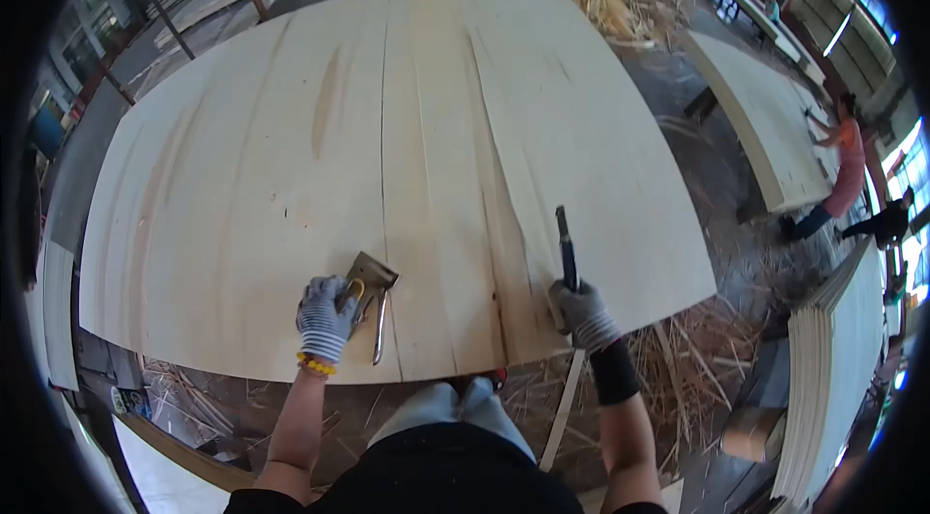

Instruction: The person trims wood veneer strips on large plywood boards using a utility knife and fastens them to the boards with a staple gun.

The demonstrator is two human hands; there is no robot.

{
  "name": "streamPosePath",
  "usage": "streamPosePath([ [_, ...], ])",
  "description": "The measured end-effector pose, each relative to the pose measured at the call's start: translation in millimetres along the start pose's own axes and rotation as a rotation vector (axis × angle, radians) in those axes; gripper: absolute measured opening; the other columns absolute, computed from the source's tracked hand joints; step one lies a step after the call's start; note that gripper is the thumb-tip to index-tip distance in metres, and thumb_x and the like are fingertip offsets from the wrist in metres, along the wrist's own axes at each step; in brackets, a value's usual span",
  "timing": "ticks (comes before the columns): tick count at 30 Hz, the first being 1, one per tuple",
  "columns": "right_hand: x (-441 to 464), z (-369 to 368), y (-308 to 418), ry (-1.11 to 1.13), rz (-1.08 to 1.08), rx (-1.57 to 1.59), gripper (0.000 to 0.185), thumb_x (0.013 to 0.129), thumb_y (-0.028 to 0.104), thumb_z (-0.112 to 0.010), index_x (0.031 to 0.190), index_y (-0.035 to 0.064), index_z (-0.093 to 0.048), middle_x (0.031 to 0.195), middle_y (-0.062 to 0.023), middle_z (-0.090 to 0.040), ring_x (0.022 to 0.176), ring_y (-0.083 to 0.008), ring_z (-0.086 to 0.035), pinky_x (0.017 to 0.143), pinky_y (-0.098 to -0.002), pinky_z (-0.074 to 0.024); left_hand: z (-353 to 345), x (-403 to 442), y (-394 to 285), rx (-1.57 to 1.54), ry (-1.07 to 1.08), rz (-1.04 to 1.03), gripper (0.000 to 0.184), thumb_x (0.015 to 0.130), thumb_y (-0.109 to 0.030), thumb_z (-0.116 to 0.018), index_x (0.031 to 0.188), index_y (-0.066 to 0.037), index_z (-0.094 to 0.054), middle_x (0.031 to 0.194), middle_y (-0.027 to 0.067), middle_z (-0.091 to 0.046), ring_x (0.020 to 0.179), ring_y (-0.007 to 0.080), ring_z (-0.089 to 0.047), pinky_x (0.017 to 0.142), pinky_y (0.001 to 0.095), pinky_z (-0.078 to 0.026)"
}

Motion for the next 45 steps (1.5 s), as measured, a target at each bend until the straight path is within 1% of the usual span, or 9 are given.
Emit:
streamPosePath([
  [11,-38.5,26.8,-19.3,0.137,-0.105,0.174,0.011,0.081,0.014,-0.060,0.088,0.0061,-0.056,0.059,0.0017,-0.050,0.046,-0.0087,-0.048,0.038,-0.0236,-0.0378,-7.7,7.6,-0.5,-0.070,0.129,0.340,0.029,0.067,-0.019,-0.070,0.070,-0.002,-0.047,0.052,0.0098,-0.049,0.046,0.0206,-0.051,0.046,0.0339,-0.043],
  [12,-40.5,42.6,-34.7,0.172,-0.045,0.154,0.010,0.081,0.012,-0.061,0.087,0.0053,-0.058,0.058,0.0016,-0.051,0.046,-0.0083,-0.048,0.039,-0.0228,-0.0373,21.9,4.2,-55.4,-0.469,0.139,0.683,0.027,0.067,-0.017,-0.069,0.073,-0.001,-0.048,0.056,0.0119,-0.054,0.053,0.0224,-0.058,0.053,0.0331,-0.047],
  [14,-54.3,94.3,-51.5,-0.030,-0.024,0.174,0.013,0.079,0.009,-0.061,0.091,0.0033,-0.061,0.058,0.0008,-0.052,0.048,-0.0076,-0.049,0.042,-0.0217,-0.0378,17.6,8.7,-95.8,-0.031,-0.011,0.454,0.028,0.068,-0.020,-0.069,0.075,-0.001,-0.050,0.063,0.0137,-0.059,0.062,0.0250,-0.062,0.059,0.0343,-0.049],
  [21,-66.7,301.8,-65.1,0.088,-0.022,0.130,0.033,0.081,0.008,-0.060,0.113,0.0030,-0.053,0.081,0.0018,-0.054,0.065,-0.0046,-0.050,0.055,-0.0193,-0.0432,-184.5,-32.5,-341.0,-0.254,0.305,-0.092,0.040,0.067,-0.033,-0.070,0.086,-0.004,-0.049,0.061,0.0106,-0.056,0.054,0.0258,-0.056,0.054,0.0375,-0.047],
  [25,-35.5,352.4,4.0,0.290,0.278,-0.286,0.030,0.083,0.025,-0.059,0.108,0.0092,-0.052,0.073,-0.0125,-0.058,0.065,-0.0200,-0.057,0.059,-0.0338,-0.0450,-266.7,-54.4,-493.7,-0.831,0.780,0.638,0.044,0.065,-0.036,-0.075,0.074,-0.008,-0.043,0.054,-0.0009,-0.041,0.042,0.0146,-0.046,0.036,0.0338,-0.036],
  [26,-17.3,354.2,14.8,0.279,0.434,-0.351,0.029,0.082,0.026,-0.059,0.105,0.0108,-0.052,0.076,-0.0181,-0.059,0.067,-0.0328,-0.059,0.060,-0.0386,-0.0457,-276.6,-41.5,-516.8,-0.944,0.698,0.661,0.041,0.064,-0.033,-0.075,0.072,-0.009,-0.043,0.054,-0.0009,-0.040,0.042,0.0146,-0.045,0.037,0.0332,-0.036],
  [32,100.9,438.4,63.4,0.539,0.477,-0.664,0.027,0.083,0.024,-0.056,0.105,0.0095,-0.053,0.075,-0.0163,-0.059,0.069,-0.0349,-0.058,0.062,-0.0373,-0.0471,-380.5,63.4,-508.5,-1.532,0.140,0.785,0.014,0.064,-0.010,-0.057,0.060,-0.012,-0.044,0.050,0.0009,-0.042,0.043,0.0149,-0.042,0.042,0.0273,-0.036],
  [35,185.9,529.4,55.1,0.413,0.614,-0.625,0.027,0.082,0.027,-0.057,0.104,0.0112,-0.054,0.076,-0.0151,-0.060,0.069,-0.0336,-0.059,0.062,-0.0364,-0.0470,-367.3,132.6,-531.5,-1.200,0.073,0.990,0.027,0.078,-0.026,-0.055,0.057,-0.019,-0.038,0.048,-0.0003,-0.038,0.040,0.0153,-0.040,0.039,0.0319,-0.034],
  [45,421.2,804.9,106.9,0.083,0.163,-0.586,0.034,0.080,0.035,-0.062,0.100,0.0085,-0.059,0.079,-0.0133,-0.061,0.067,-0.0223,-0.058,0.064,-0.0327,-0.0451,-443.8,418.5,-566.3,-1.434,-0.343,0.905,0.024,0.074,-0.028,-0.064,0.062,-0.016,-0.048,0.053,0.0014,-0.047,0.046,0.0169,-0.047,0.040,0.0326,-0.040],
])
Point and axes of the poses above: each hand's wrist, its own x-axis towards the middle knuckle, its own z-axis out of the back of the hand, y = z × x, the point moved 7 cm from there along x, towards the middle knuckle
